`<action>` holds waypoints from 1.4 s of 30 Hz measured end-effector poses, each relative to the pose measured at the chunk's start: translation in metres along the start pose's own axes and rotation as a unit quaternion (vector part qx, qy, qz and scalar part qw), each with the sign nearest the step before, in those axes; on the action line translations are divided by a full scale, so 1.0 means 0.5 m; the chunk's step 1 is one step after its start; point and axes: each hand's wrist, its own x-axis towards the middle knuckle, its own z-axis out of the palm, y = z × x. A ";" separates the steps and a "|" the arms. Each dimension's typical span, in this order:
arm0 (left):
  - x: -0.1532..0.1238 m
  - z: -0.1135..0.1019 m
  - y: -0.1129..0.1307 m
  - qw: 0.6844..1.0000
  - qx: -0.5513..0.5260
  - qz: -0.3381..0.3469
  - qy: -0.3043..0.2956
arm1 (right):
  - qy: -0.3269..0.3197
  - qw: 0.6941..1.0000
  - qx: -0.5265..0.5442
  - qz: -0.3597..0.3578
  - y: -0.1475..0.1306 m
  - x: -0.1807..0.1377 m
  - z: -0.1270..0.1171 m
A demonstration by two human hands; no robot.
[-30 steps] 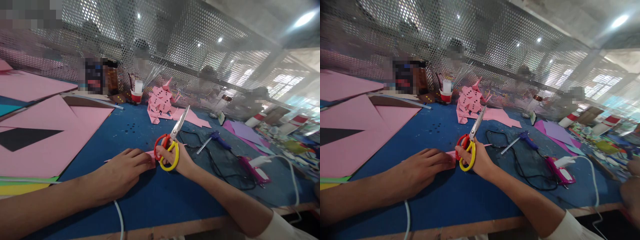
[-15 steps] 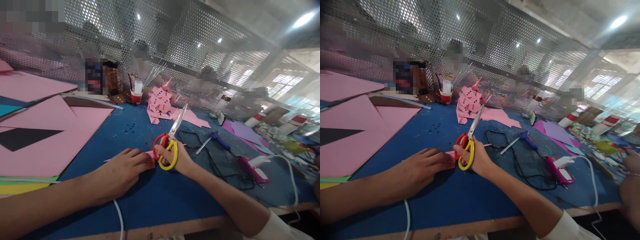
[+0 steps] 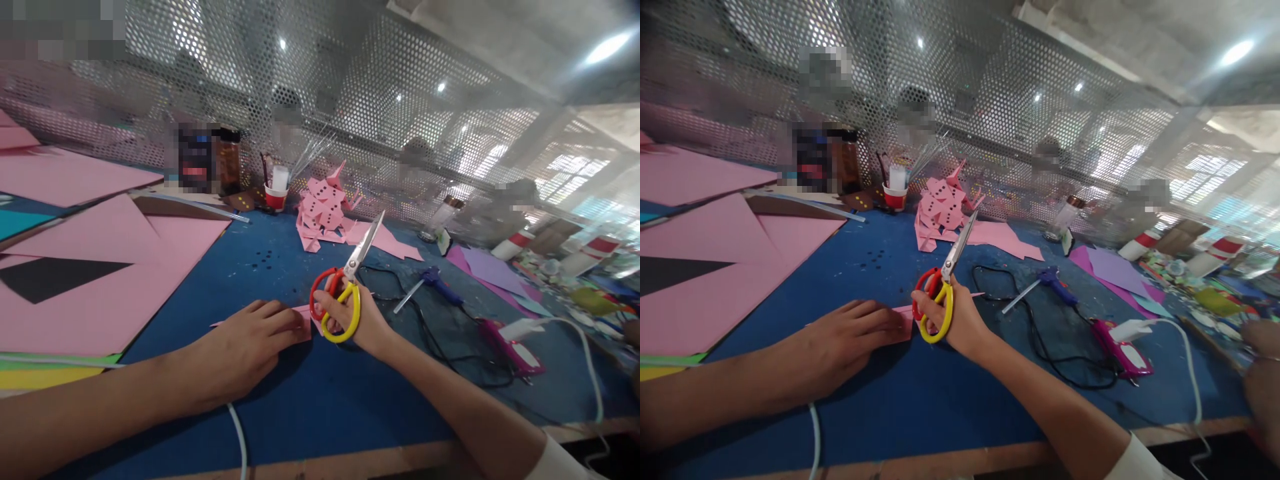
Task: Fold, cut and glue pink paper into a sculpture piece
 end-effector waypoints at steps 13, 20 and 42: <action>-0.002 -0.005 0.002 1.000 0.011 0.002 0.002 | 0.011 1.000 0.005 -0.007 -0.015 -0.007 0.000; -0.001 0.005 -0.004 0.999 0.000 0.009 0.049 | -0.018 1.000 -0.005 -0.005 0.000 -0.010 0.008; -0.005 0.007 -0.013 0.997 -0.066 -0.001 0.043 | 0.207 0.778 -0.573 0.157 -0.039 0.186 -0.301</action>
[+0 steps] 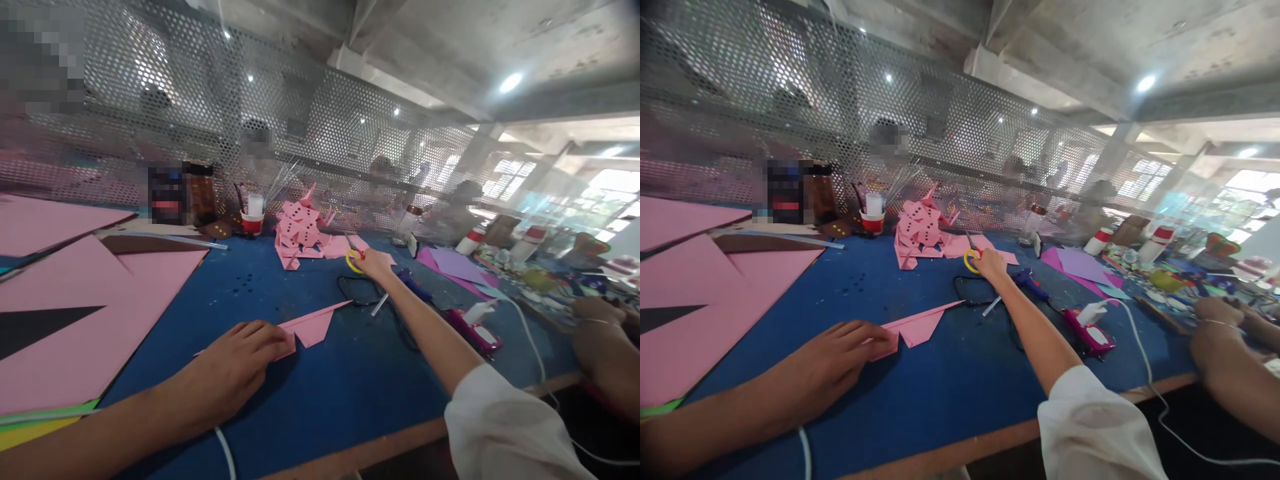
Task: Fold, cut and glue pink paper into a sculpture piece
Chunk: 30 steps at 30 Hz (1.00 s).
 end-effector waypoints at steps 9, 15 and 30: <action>0.008 -0.004 0.009 0.999 -0.020 -0.011 0.035 | -0.007 0.980 0.024 -0.197 -0.030 -0.094 -0.023; 0.010 -0.010 0.011 0.996 -0.055 -0.012 0.068 | -0.124 0.890 0.092 -0.429 -0.071 -0.208 -0.016; 0.022 -0.016 -0.008 0.982 -0.066 -0.152 0.095 | -0.104 0.900 0.125 -0.405 -0.073 -0.222 0.011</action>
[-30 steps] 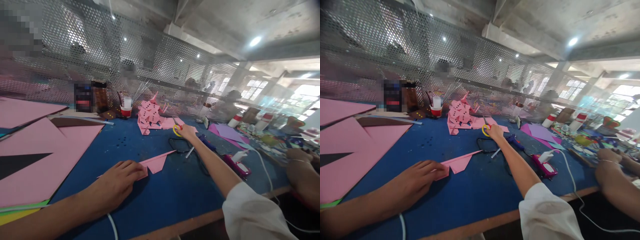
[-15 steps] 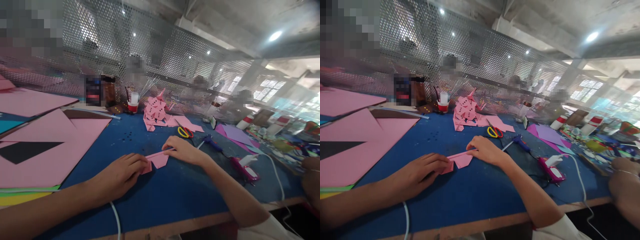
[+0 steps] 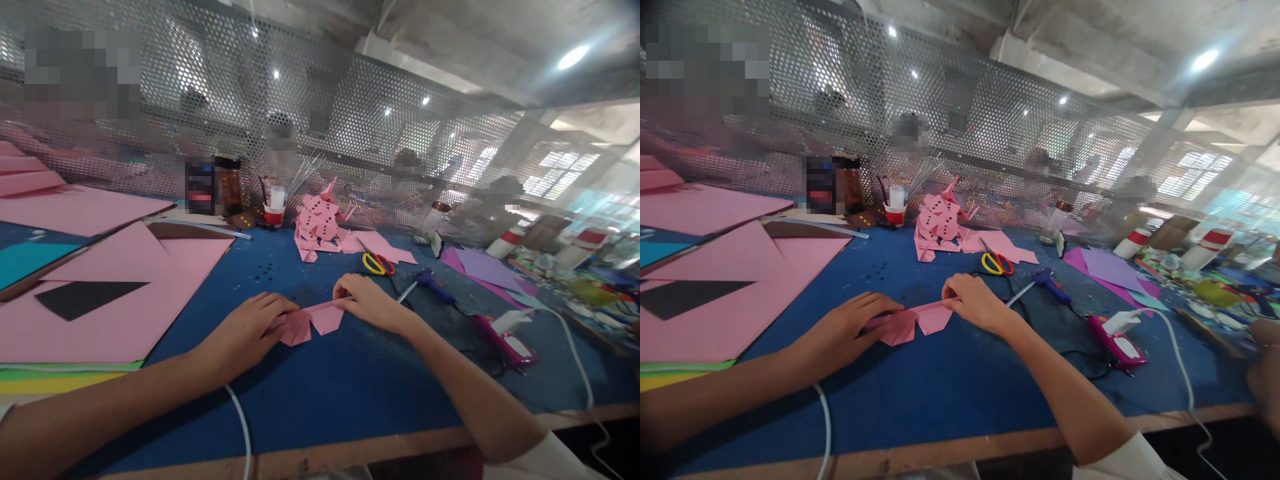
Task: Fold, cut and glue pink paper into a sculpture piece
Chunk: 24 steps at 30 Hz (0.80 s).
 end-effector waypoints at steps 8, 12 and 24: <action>0.025 -0.031 0.002 0.967 -0.195 -0.153 0.053 | 0.288 0.956 -0.007 -0.059 -0.032 -0.012 -0.030; 0.038 -0.069 0.019 0.898 -0.391 -0.195 0.057 | 0.467 0.881 0.082 -0.014 -0.033 -0.016 -0.052; 0.053 -0.045 0.093 0.688 -0.691 -0.209 -0.067 | 0.106 0.873 0.475 -0.025 -0.149 -0.018 0.011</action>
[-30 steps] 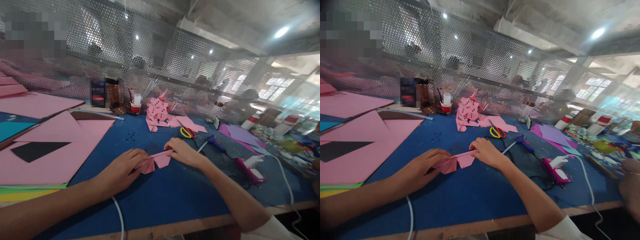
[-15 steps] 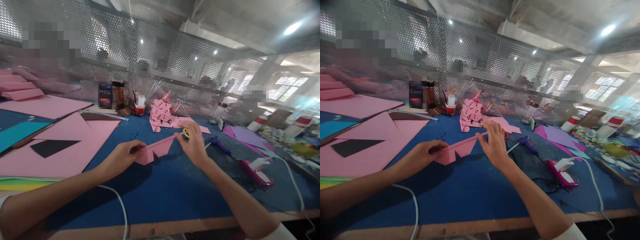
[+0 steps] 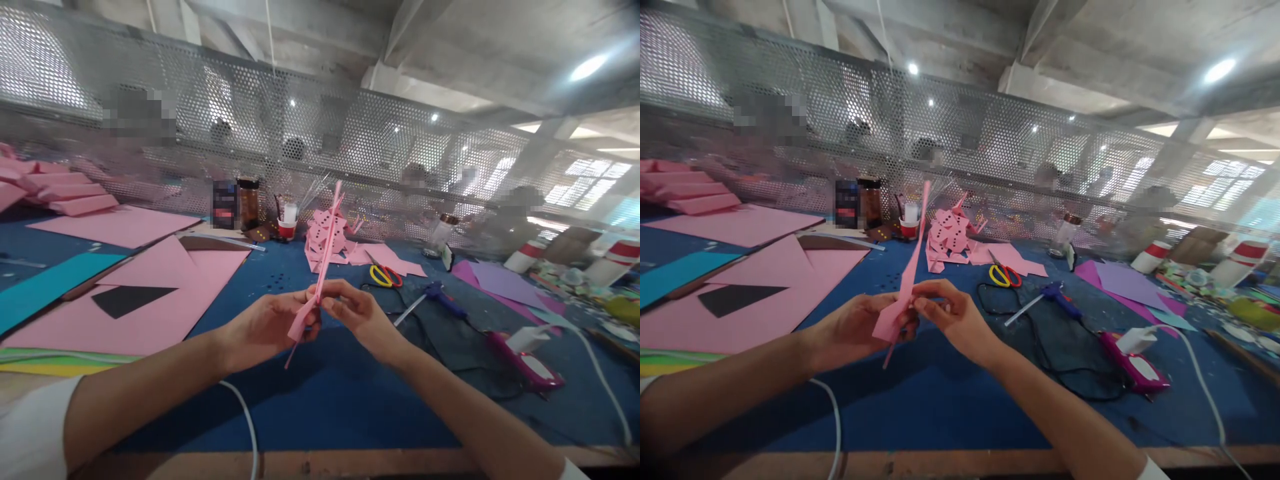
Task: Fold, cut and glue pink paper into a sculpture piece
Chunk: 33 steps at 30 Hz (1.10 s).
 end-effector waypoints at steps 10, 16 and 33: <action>0.014 -0.027 -0.010 0.991 0.093 0.078 0.059 | 0.110 0.990 -0.081 -0.027 -0.016 0.002 -0.047; -0.003 -0.045 0.002 0.987 0.076 0.116 0.086 | 0.113 0.968 -0.221 -0.039 -0.014 -0.001 -0.061; -0.009 -0.025 -0.006 0.983 0.127 0.096 0.092 | 0.076 0.940 -0.326 -0.064 0.018 0.000 -0.063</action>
